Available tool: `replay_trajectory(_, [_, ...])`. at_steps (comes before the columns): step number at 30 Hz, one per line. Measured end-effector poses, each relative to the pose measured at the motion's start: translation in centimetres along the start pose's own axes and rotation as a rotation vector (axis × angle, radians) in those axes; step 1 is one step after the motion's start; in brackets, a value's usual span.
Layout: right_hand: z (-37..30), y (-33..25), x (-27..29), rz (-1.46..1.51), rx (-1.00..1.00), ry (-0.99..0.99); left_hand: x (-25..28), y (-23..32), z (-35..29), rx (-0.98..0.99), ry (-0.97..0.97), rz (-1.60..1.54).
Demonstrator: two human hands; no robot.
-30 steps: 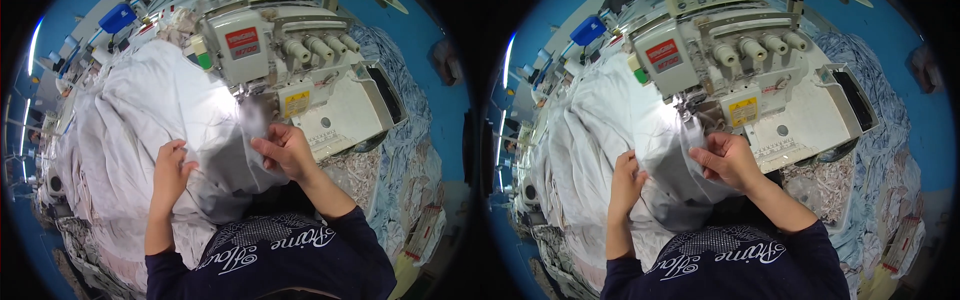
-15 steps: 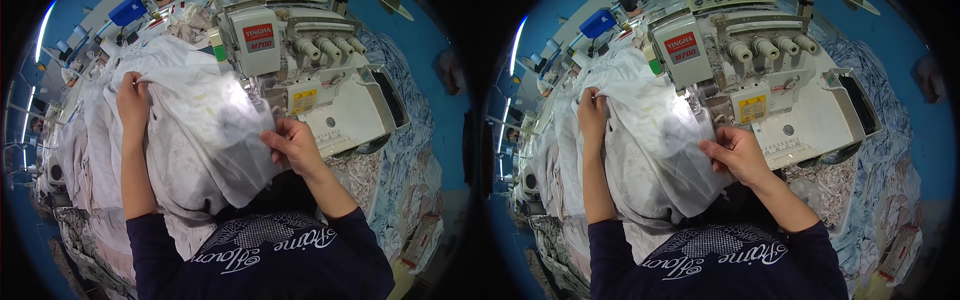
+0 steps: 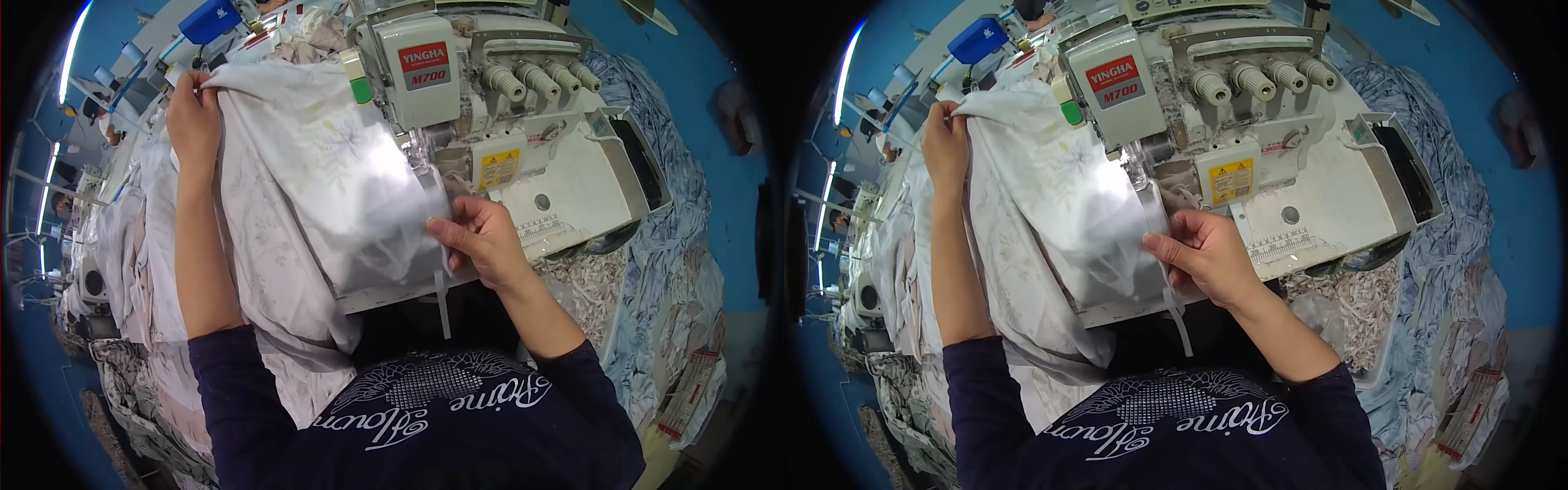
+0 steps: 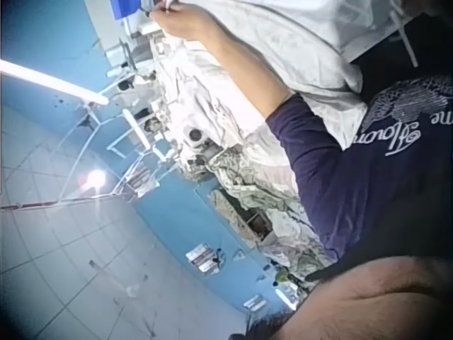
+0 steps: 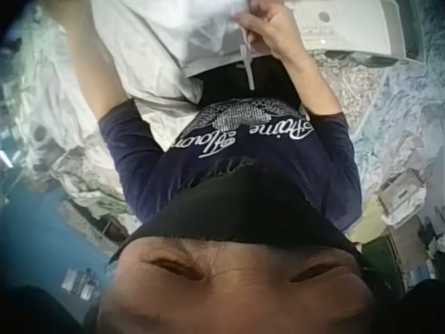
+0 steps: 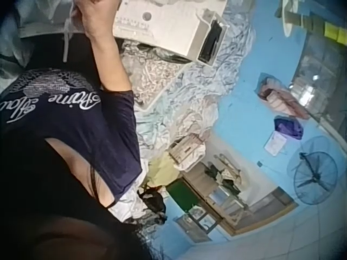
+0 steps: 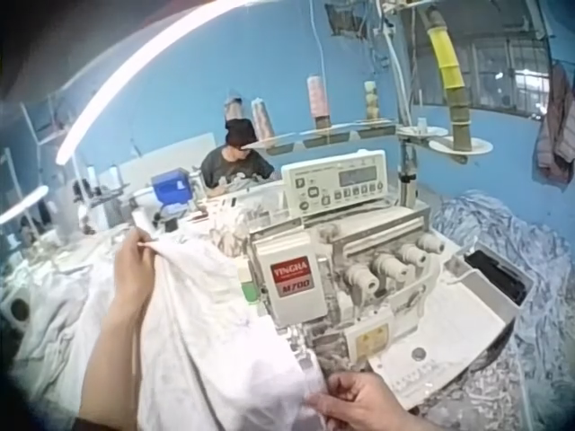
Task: Sewing pieces of white fabric together using an industrial sewing machine to create pillow casings.
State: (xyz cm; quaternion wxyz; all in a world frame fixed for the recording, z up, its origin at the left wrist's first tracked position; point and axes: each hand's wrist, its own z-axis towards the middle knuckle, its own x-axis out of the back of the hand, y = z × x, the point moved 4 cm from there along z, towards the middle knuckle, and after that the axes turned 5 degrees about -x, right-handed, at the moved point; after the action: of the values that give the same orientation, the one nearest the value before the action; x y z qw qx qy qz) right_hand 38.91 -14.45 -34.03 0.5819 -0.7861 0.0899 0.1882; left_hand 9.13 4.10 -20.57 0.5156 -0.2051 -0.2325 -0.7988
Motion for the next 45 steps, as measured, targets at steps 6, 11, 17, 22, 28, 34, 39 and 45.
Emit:
replay_trajectory(6, [0.0, -0.1, -0.2, 0.0, 0.045, -0.001, -0.7, -0.6, 2.8, -0.025, -0.024, 0.091])
replay_trajectory(11, [0.0, 0.2, 0.2, 0.052, 0.01, 0.008, -0.1, 7.1, -1.5, -0.348, -0.137, -0.24])
replay_trajectory(17, [-0.2, 0.9, -0.4, 0.199, 0.01, -0.005, 3.2, 19.2, -13.1, -0.866, -0.909, -0.378])
replay_trajectory(22, [-0.6, 0.6, -0.4, 0.132, 0.065, -0.023, 2.9, 18.5, -14.3, -0.888, -0.277, -0.482])
replay_trajectory(28, [-2.2, -0.9, 3.9, -0.469, 0.447, 0.564, 2.8, 17.9, -13.8, -0.881, -0.25, -0.611])
replay_trajectory(34, [-6.6, -4.9, 2.6, -1.261, 1.13, 1.102, 3.2, 17.5, -13.7, -0.829, -0.309, -0.649])
replay_trajectory(39, [-4.3, -3.2, -2.2, -1.411, 1.142, 0.404, 3.5, 17.8, -13.5, -0.861, -0.371, -0.6])
replay_trajectory(45, [-3.5, -3.1, -2.5, -1.373, 1.133, 0.406, 3.6, 18.1, -13.0, -0.832, -0.405, -0.607])
